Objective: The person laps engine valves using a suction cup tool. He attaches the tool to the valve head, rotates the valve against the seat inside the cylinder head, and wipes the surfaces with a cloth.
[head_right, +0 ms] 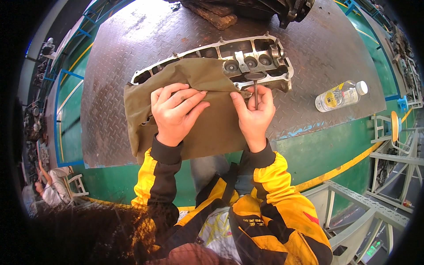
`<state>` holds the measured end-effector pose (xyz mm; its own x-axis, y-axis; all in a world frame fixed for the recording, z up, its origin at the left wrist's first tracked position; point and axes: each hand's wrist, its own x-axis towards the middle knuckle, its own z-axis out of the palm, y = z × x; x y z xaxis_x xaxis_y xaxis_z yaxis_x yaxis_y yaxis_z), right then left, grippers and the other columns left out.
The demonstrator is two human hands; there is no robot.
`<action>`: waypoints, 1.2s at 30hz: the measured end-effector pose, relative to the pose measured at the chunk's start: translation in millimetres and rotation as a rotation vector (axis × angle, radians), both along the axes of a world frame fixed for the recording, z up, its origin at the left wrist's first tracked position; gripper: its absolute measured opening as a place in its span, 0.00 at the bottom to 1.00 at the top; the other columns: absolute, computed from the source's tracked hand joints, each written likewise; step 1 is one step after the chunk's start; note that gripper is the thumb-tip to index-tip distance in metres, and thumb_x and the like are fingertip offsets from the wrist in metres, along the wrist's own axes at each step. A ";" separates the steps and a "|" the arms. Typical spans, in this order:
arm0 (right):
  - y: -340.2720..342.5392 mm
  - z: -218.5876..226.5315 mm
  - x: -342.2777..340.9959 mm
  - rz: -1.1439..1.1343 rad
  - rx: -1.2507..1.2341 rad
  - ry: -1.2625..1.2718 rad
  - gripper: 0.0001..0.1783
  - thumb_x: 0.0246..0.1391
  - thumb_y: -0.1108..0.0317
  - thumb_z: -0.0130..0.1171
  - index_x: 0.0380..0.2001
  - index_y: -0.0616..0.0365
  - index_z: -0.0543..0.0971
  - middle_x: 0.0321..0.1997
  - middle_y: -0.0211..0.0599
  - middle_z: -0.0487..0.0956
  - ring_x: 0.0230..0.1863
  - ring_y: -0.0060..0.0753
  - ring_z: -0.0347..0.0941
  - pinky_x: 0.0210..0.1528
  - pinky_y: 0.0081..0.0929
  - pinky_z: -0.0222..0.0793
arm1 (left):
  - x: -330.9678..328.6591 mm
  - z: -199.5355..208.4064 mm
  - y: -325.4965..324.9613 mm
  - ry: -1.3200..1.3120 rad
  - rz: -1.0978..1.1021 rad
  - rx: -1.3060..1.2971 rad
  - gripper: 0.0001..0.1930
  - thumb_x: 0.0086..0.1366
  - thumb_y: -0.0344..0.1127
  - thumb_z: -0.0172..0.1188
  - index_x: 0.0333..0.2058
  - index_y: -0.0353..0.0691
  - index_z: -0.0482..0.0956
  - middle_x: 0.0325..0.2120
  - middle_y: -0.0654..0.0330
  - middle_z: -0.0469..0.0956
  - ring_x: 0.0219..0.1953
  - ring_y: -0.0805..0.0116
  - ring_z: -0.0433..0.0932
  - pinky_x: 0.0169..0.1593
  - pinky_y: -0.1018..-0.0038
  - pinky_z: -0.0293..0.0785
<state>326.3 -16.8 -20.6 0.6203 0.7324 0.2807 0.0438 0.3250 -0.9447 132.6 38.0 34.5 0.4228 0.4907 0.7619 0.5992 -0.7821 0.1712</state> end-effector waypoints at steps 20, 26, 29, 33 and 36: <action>1.3 -8.4 8.1 0.066 0.048 0.049 0.10 0.62 0.74 0.73 0.39 0.66 0.80 0.32 0.22 0.82 0.29 0.06 0.69 0.31 0.10 0.63 | 1.0 2.4 0.1 0.020 0.002 -0.001 0.13 0.50 0.37 0.81 0.36 0.50 0.91 0.35 0.74 0.86 0.42 0.69 0.82 0.49 0.67 0.67; -15.5 -19.5 11.8 -0.054 0.181 0.147 0.10 0.66 0.77 0.66 0.46 0.63 0.76 0.36 0.25 0.78 0.34 0.12 0.70 0.37 0.15 0.67 | 2.1 1.0 0.6 0.006 -0.004 0.004 0.11 0.51 0.37 0.80 0.35 0.50 0.90 0.34 0.74 0.85 0.41 0.69 0.82 0.48 0.66 0.67; -38.8 -14.9 13.4 0.134 0.319 0.123 0.16 0.76 0.59 0.50 0.46 0.63 0.75 0.22 0.22 0.62 0.21 0.18 0.55 0.26 0.24 0.49 | 3.0 2.2 1.3 0.002 -0.011 0.001 0.11 0.50 0.37 0.80 0.34 0.50 0.89 0.34 0.74 0.85 0.40 0.69 0.81 0.47 0.66 0.67; -51.4 -33.2 -5.8 0.423 0.040 0.028 0.23 0.72 0.48 0.51 0.34 0.59 0.71 0.22 0.24 0.64 0.21 0.18 0.55 0.25 0.25 0.47 | 3.0 3.5 0.0 0.012 0.003 0.006 0.12 0.50 0.36 0.81 0.34 0.50 0.89 0.33 0.74 0.85 0.40 0.69 0.81 0.47 0.66 0.67; -49.4 -24.5 -22.2 0.390 -0.043 0.003 0.20 0.71 0.56 0.48 0.31 0.63 0.73 0.19 0.32 0.68 0.20 0.22 0.62 0.24 0.27 0.55 | 5.5 1.3 0.7 0.016 -0.007 -0.008 0.12 0.51 0.36 0.80 0.35 0.51 0.89 0.33 0.74 0.85 0.40 0.69 0.81 0.47 0.66 0.67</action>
